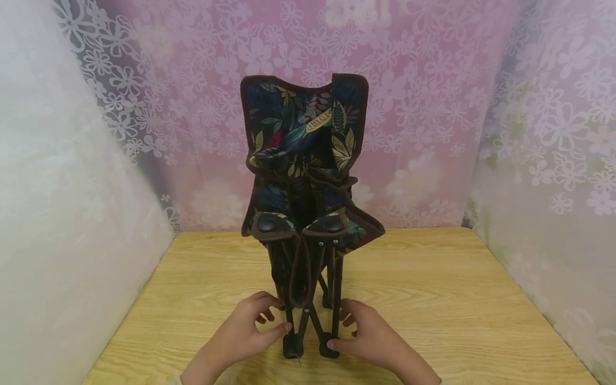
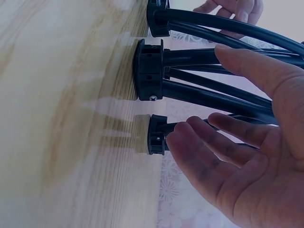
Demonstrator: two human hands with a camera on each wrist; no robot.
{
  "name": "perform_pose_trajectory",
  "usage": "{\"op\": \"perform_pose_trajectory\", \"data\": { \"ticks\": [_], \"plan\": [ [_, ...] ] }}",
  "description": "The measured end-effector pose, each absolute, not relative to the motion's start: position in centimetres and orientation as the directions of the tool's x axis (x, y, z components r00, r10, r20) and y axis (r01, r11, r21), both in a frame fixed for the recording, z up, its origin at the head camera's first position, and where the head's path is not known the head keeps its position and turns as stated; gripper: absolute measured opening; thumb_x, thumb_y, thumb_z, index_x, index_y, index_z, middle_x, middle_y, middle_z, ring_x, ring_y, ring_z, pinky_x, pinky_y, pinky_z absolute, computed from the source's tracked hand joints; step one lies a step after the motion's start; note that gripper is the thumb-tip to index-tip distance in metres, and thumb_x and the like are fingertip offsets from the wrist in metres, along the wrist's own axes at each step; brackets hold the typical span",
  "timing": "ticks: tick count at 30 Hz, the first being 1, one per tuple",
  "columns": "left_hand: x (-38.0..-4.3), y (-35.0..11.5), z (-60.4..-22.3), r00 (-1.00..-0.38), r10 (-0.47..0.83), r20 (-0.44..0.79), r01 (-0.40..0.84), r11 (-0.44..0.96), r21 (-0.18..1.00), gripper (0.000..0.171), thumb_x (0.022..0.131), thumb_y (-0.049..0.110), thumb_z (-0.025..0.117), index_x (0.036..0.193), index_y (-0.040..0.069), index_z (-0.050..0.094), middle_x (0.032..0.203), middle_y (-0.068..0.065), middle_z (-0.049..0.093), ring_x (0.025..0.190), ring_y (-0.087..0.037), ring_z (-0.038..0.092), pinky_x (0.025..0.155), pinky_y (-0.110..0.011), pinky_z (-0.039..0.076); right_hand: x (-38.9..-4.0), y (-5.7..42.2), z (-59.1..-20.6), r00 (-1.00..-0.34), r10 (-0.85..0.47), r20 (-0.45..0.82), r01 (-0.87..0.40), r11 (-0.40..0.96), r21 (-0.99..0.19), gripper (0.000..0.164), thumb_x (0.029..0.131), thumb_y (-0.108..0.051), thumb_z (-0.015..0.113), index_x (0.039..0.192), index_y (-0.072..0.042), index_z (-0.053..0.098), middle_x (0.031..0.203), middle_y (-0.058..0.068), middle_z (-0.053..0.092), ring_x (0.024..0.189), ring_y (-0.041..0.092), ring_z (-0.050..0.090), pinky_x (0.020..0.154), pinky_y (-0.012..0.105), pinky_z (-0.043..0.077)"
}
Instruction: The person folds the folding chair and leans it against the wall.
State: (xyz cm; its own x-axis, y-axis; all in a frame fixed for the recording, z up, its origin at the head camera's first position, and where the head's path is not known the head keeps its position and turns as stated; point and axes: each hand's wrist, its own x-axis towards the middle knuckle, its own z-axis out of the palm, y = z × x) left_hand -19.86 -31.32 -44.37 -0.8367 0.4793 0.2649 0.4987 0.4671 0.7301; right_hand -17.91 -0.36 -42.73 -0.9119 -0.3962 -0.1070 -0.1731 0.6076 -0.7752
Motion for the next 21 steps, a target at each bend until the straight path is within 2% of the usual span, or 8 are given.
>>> {"op": "perform_pose_trajectory", "data": {
  "ticks": [4, 12, 17, 21],
  "plan": [
    [-19.93, -31.47, -44.29, -0.844, 0.503, 0.183, 0.452, 0.486, 0.748, 0.041, 0.095, 0.042, 0.079, 0.124, 0.014, 0.076, 0.113, -0.005, 0.071, 0.080, -0.005, 0.063, 0.072, -0.023, 0.056, -17.94, -0.19, -43.07, -0.905, -0.406, -0.127, -0.160, 0.602, -0.782, 0.057, 0.088, -0.034, 0.088, 0.130, -0.005, 0.064, 0.117, 0.008, 0.067, 0.107, 0.028, 0.065, 0.081, 0.047, 0.063],
    [-20.04, -31.58, -44.07, -0.846, 0.531, 0.058, 0.371, 0.505, 0.780, 0.056, 0.093, 0.047, 0.078, 0.134, 0.009, 0.071, 0.122, -0.011, 0.066, 0.087, -0.018, 0.064, 0.066, -0.024, 0.053, -18.01, -0.02, -43.43, -0.894, -0.417, -0.164, -0.128, 0.590, -0.797, 0.067, 0.088, -0.032, 0.088, 0.141, -0.004, 0.061, 0.122, 0.011, 0.068, 0.108, 0.028, 0.065, 0.085, 0.053, 0.061],
    [-19.90, -31.66, -44.30, -0.838, 0.545, -0.012, 0.338, 0.536, 0.774, 0.064, 0.093, 0.051, 0.078, 0.140, 0.009, 0.066, 0.124, -0.010, 0.062, 0.093, -0.017, 0.061, 0.070, -0.025, 0.053, -17.98, -0.25, -43.35, -0.886, -0.436, -0.161, -0.132, 0.569, -0.811, 0.072, 0.087, -0.031, 0.089, 0.145, -0.001, 0.059, 0.132, 0.015, 0.067, 0.110, 0.031, 0.064, 0.085, 0.057, 0.059],
    [-19.96, -31.70, -44.43, -0.832, 0.553, -0.045, 0.318, 0.542, 0.778, 0.066, 0.093, 0.051, 0.078, 0.142, 0.009, 0.065, 0.124, -0.010, 0.060, 0.093, -0.018, 0.062, 0.074, -0.025, 0.054, -17.99, -0.38, -43.47, -0.883, -0.443, -0.153, -0.148, 0.574, -0.805, 0.072, 0.087, -0.032, 0.089, 0.144, 0.000, 0.059, 0.138, 0.017, 0.065, 0.111, 0.031, 0.063, 0.083, 0.056, 0.060]
  ]
}}
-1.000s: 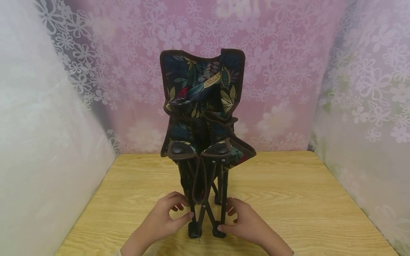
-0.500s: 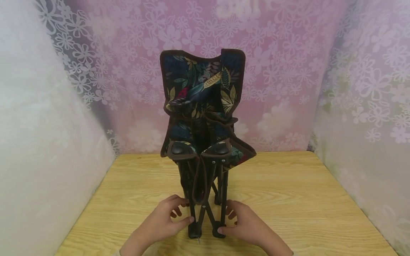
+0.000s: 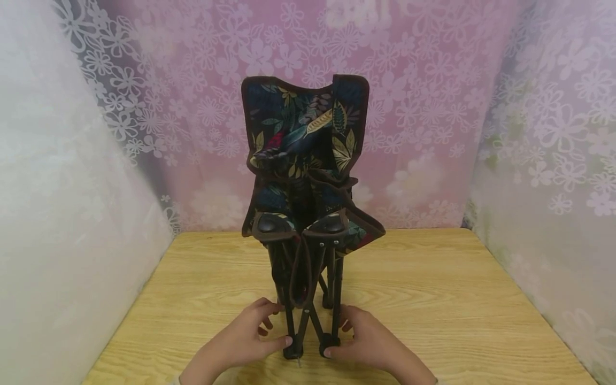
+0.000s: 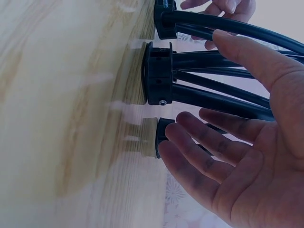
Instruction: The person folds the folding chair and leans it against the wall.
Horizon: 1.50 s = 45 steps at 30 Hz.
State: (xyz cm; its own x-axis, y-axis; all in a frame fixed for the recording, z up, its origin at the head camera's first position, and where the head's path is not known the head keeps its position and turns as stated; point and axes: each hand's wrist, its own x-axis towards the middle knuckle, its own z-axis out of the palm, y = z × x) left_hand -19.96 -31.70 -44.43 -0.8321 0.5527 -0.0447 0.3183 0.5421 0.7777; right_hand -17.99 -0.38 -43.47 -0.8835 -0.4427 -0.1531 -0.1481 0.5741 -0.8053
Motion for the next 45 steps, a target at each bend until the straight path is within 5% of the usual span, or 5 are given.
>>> {"op": "perform_pose_trajectory", "data": {
  "ticks": [15, 25, 45],
  "plan": [
    [-19.3, -31.4, -44.5, -0.823, 0.558, -0.103, 0.291, 0.572, 0.767, 0.073, 0.090, 0.050, 0.081, 0.145, 0.006, 0.060, 0.128, -0.008, 0.060, 0.105, -0.024, 0.066, 0.077, -0.032, 0.057, -18.1, -0.4, -44.2, -0.878, -0.450, -0.163, -0.163, 0.601, -0.782, 0.063, 0.086, -0.034, 0.089, 0.133, -0.002, 0.063, 0.131, 0.015, 0.067, 0.110, 0.028, 0.063, 0.080, 0.047, 0.060],
    [-18.8, -31.0, -44.7, -0.821, 0.566, -0.078, 0.361, 0.620, 0.697, 0.074, 0.089, 0.056, 0.079, 0.141, 0.005, 0.064, 0.138, -0.010, 0.062, 0.124, -0.029, 0.065, 0.099, -0.044, 0.059, -18.0, -0.5, -44.2, -0.870, -0.465, -0.165, -0.178, 0.608, -0.774, 0.059, 0.087, -0.037, 0.089, 0.128, -0.002, 0.065, 0.123, 0.013, 0.069, 0.097, 0.022, 0.062, 0.075, 0.029, 0.054],
    [-19.1, -30.7, -44.8, -0.794, 0.596, -0.116, 0.366, 0.622, 0.692, 0.069, 0.085, 0.046, 0.086, 0.135, 0.001, 0.068, 0.118, -0.004, 0.062, 0.102, -0.014, 0.065, 0.089, -0.030, 0.058, -17.9, -0.6, -44.8, -0.862, -0.474, -0.181, -0.147, 0.576, -0.804, 0.055, 0.085, -0.027, 0.090, 0.125, 0.000, 0.065, 0.109, 0.011, 0.071, 0.093, 0.023, 0.067, 0.074, 0.032, 0.056]
  ]
}}
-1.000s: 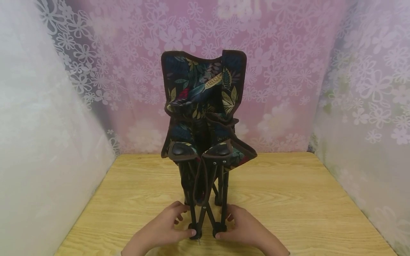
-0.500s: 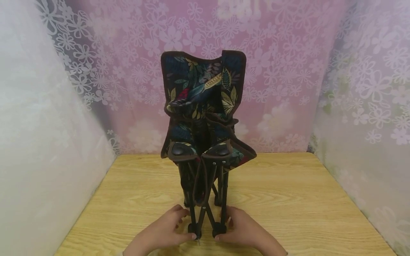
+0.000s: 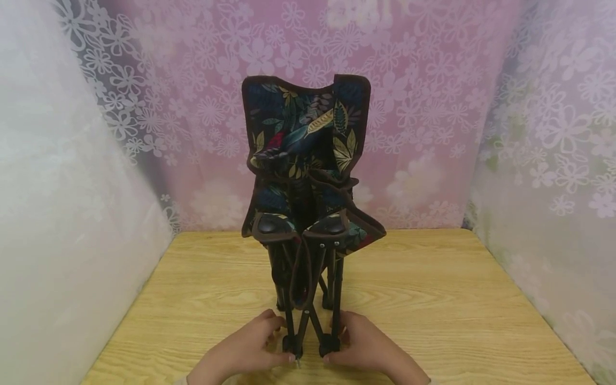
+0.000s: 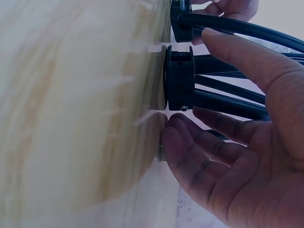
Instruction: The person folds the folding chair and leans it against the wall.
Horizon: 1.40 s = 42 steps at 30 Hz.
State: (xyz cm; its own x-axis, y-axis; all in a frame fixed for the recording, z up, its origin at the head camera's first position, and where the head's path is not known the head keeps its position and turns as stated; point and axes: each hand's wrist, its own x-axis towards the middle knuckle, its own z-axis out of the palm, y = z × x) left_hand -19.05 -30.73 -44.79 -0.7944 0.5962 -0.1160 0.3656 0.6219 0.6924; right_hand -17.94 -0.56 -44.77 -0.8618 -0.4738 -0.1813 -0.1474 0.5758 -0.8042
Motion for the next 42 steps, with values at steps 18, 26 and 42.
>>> {"op": "perform_pose_trajectory", "data": {
  "ticks": [18, 26, 42],
  "plan": [
    [-20.0, -30.4, -45.3, -0.786, 0.607, -0.118, 0.378, 0.623, 0.685, 0.062, 0.079, 0.043, 0.093, 0.125, 0.007, 0.072, 0.114, -0.001, 0.064, 0.099, -0.010, 0.062, 0.089, -0.028, 0.056, -18.5, -0.9, -45.6, -0.867, -0.471, -0.162, -0.167, 0.581, -0.796, 0.053, 0.078, -0.028, 0.096, 0.116, -0.004, 0.066, 0.107, 0.007, 0.069, 0.083, 0.016, 0.070, 0.073, 0.027, 0.057],
    [-20.1, -30.1, -45.5, -0.777, 0.622, -0.091, 0.389, 0.590, 0.708, 0.043, 0.077, 0.037, 0.095, 0.106, 0.013, 0.076, 0.101, 0.004, 0.063, 0.087, -0.005, 0.057, 0.078, -0.024, 0.052, -18.7, -1.1, -45.7, -0.862, -0.474, -0.179, -0.139, 0.561, -0.816, 0.046, 0.079, -0.022, 0.095, 0.112, -0.006, 0.068, 0.105, 0.006, 0.070, 0.083, 0.017, 0.071, 0.073, 0.027, 0.058],
    [-20.0, -29.7, -45.6, -0.777, 0.619, -0.117, 0.317, 0.544, 0.777, 0.029, 0.078, 0.023, 0.094, 0.094, 0.010, 0.074, 0.091, 0.006, 0.062, 0.077, -0.004, 0.053, 0.071, -0.021, 0.049, -18.8, -0.7, -45.9, -0.852, -0.471, -0.228, -0.067, 0.531, -0.844, 0.042, 0.080, -0.014, 0.094, 0.113, -0.003, 0.070, 0.108, 0.010, 0.071, 0.090, 0.023, 0.074, 0.076, 0.032, 0.060]
  ]
}}
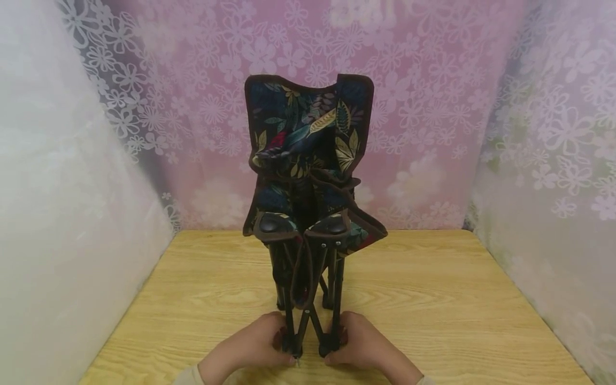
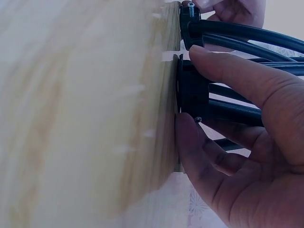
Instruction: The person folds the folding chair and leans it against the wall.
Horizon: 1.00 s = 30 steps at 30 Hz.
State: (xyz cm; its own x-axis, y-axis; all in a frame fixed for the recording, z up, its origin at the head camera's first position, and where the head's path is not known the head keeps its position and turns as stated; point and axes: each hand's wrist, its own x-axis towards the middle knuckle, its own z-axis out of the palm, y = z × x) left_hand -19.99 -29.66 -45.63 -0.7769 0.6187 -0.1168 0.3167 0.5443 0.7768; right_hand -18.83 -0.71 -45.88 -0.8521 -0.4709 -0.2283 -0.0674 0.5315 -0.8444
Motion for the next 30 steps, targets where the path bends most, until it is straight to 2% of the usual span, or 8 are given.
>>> {"op": "perform_pose_trajectory", "data": {
  "ticks": [8, 11, 18, 30],
  "plan": [
    [-20.2, -29.6, -46.2, -0.792, 0.599, -0.118, 0.260, 0.506, 0.823, 0.040, 0.071, 0.011, 0.096, 0.102, 0.000, 0.073, 0.100, -0.002, 0.063, 0.080, -0.006, 0.056, 0.071, -0.023, 0.052, -18.8, -0.8, -46.0, -0.855, -0.467, -0.225, -0.057, 0.516, -0.855, 0.042, 0.079, -0.011, 0.094, 0.111, -0.002, 0.068, 0.105, 0.010, 0.073, 0.090, 0.023, 0.074, 0.076, 0.030, 0.059],
    [-20.3, -29.6, -46.3, -0.798, 0.590, -0.122, 0.245, 0.502, 0.829, 0.042, 0.068, 0.009, 0.096, 0.102, 0.000, 0.073, 0.101, -0.002, 0.065, 0.082, -0.006, 0.058, 0.072, -0.024, 0.053, -18.8, -0.9, -46.0, -0.859, -0.464, -0.215, -0.064, 0.514, -0.855, 0.043, 0.078, -0.010, 0.094, 0.110, -0.001, 0.068, 0.104, 0.009, 0.072, 0.089, 0.024, 0.073, 0.075, 0.029, 0.059],
    [-20.5, -29.5, -46.1, -0.797, 0.588, -0.139, 0.186, 0.458, 0.870, 0.037, 0.066, 0.003, 0.096, 0.097, 0.000, 0.075, 0.089, -0.003, 0.073, 0.074, -0.007, 0.065, 0.068, -0.025, 0.056, -18.9, -0.9, -46.0, -0.864, -0.459, -0.206, -0.074, 0.521, -0.851, 0.043, 0.076, -0.011, 0.095, 0.110, -0.001, 0.070, 0.104, 0.009, 0.072, 0.089, 0.023, 0.072, 0.075, 0.029, 0.058],
    [-20.9, -29.7, -46.2, -0.774, 0.619, -0.132, 0.198, 0.435, 0.878, 0.033, 0.069, 0.002, 0.095, 0.096, 0.000, 0.078, 0.088, -0.003, 0.076, 0.073, -0.006, 0.067, 0.069, -0.024, 0.057, -18.9, -0.7, -46.4, -0.867, -0.462, -0.188, -0.088, 0.512, -0.854, 0.044, 0.076, -0.014, 0.097, 0.112, -0.003, 0.073, 0.106, 0.009, 0.073, 0.087, 0.022, 0.071, 0.073, 0.027, 0.058]
  ]
}}
